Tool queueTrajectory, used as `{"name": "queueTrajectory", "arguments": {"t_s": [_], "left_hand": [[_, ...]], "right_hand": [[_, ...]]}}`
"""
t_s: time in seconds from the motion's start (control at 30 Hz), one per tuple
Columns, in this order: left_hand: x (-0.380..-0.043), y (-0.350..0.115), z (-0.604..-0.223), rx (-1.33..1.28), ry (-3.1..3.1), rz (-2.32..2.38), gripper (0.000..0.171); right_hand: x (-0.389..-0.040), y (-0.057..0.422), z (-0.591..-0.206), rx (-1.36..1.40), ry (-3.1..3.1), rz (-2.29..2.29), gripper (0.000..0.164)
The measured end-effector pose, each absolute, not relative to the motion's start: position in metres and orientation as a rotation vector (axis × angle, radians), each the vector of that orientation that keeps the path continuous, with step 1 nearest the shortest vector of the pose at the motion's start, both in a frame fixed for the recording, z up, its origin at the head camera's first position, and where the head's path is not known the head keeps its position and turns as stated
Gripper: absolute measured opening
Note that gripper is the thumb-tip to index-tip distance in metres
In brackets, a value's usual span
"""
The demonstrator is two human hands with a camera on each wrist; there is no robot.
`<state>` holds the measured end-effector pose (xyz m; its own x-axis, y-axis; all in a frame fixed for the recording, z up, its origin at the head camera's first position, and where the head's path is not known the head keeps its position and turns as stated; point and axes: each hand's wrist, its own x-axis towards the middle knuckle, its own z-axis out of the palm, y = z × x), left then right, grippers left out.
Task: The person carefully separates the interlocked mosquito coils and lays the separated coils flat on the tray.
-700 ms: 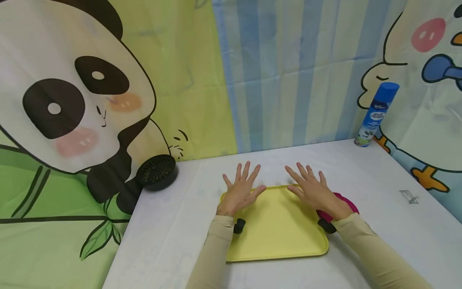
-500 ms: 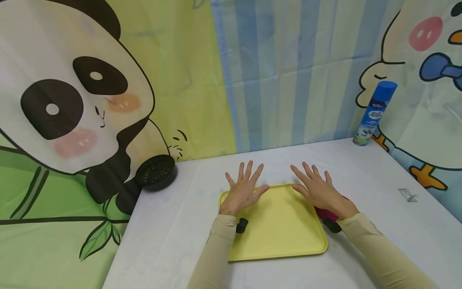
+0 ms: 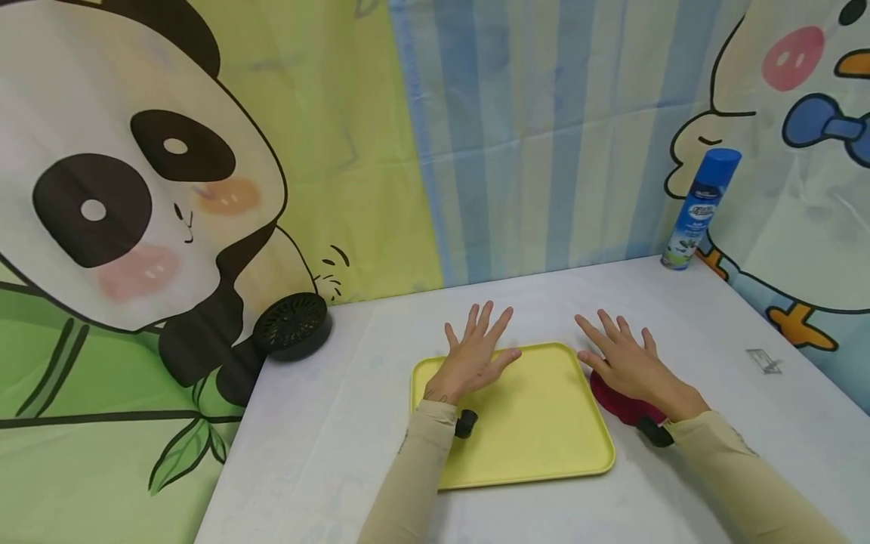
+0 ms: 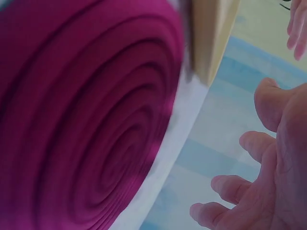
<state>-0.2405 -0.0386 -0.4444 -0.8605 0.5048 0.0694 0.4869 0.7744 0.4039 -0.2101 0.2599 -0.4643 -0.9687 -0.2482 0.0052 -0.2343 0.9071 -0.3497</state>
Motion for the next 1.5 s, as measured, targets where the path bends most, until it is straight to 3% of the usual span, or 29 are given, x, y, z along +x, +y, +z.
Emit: {"name": "queueTrajectory", "arguments": {"t_s": [1.5], "left_hand": [[-0.215, 0.054, -0.451, 1.270, 2.861, 0.200, 0.073]], "right_hand": [[-0.166, 0.330, -0.472, -0.142, 3.053, -0.405, 0.081]]}}
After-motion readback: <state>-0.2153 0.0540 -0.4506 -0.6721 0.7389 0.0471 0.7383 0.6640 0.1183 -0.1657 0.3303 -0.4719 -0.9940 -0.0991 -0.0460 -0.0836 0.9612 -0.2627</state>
